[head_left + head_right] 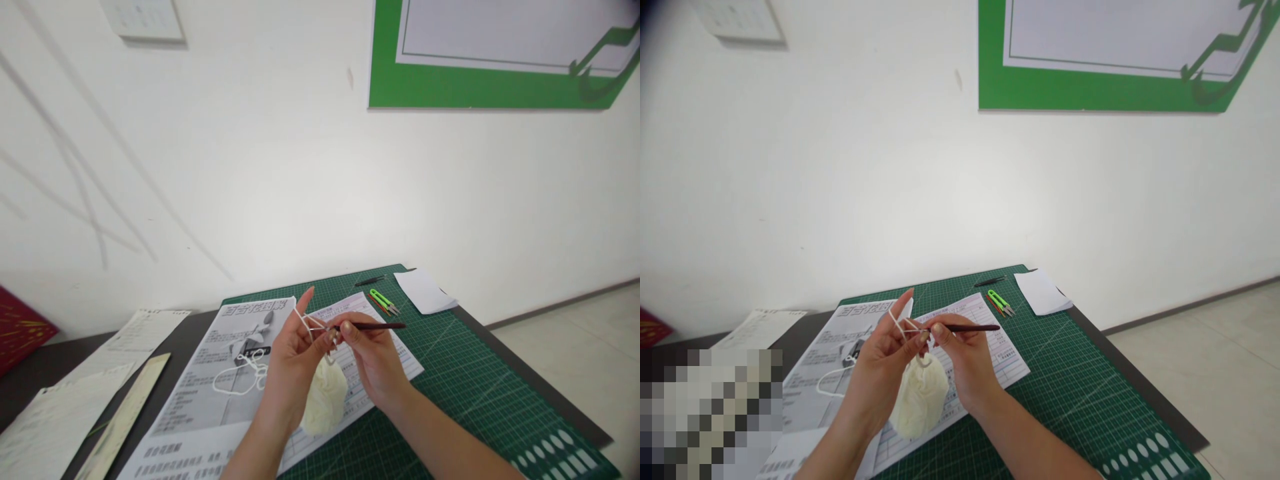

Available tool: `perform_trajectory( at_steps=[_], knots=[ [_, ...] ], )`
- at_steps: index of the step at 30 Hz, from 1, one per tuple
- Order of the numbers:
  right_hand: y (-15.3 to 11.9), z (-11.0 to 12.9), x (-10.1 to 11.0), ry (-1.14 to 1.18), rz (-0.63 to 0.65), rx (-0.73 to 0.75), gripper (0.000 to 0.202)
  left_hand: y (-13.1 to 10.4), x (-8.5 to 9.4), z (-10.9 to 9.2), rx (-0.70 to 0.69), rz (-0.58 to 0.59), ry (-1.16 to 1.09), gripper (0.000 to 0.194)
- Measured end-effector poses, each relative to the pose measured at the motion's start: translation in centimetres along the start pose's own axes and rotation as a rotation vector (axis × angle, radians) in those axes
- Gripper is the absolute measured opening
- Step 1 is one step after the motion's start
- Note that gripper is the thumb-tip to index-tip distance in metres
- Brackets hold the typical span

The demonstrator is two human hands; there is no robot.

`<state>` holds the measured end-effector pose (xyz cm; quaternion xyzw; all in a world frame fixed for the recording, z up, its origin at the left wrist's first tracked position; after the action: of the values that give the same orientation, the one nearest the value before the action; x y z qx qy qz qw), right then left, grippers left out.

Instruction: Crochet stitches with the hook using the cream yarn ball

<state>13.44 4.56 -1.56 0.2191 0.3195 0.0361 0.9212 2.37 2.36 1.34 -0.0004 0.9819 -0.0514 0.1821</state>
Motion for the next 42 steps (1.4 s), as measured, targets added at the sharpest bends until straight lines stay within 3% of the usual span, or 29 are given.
perform_trajectory(
  at_steps=[5,13,22,29,36,42],
  knots=[
    [-0.1,-0.1,0.0,0.005,-0.007,0.002,0.009,-0.2,0.0,0.0,-0.039,0.027,-0.03,0.072],
    [0.4,0.0,0.1,0.171,-0.057,-0.166,0.016,0.2,0.4,-0.1,-0.091,0.063,-0.057,0.081],
    [0.2,-0.1,0.0,0.174,-0.068,-0.167,0.019,-0.2,0.3,-0.4,-0.077,0.037,-0.141,0.085],
    [0.1,0.5,0.2,-0.07,-0.049,0.012,0.012,0.1,0.6,0.0,-0.16,-0.037,-0.091,0.086],
    [0.3,0.4,0.3,-0.067,-0.02,0.009,0.012,0.2,0.5,-0.1,-0.146,0.019,-0.101,0.086],
    [-0.2,1.4,0.0,-0.32,0.102,0.258,0.012,0.2,0.7,-0.3,-0.126,-0.011,-0.04,0.089]
  ],
)
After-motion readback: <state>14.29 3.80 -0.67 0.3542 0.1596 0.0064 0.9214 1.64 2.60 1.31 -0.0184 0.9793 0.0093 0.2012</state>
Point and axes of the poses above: each hand's wrist, its own y-axis towards the middle knuckle, its own x-axis out of the back of the hand, z = x × y, the point moved 2 cm from there along y, towards the middle knuckle, and after that the axes turned 11 degrees about x, right-handed, at the moved point
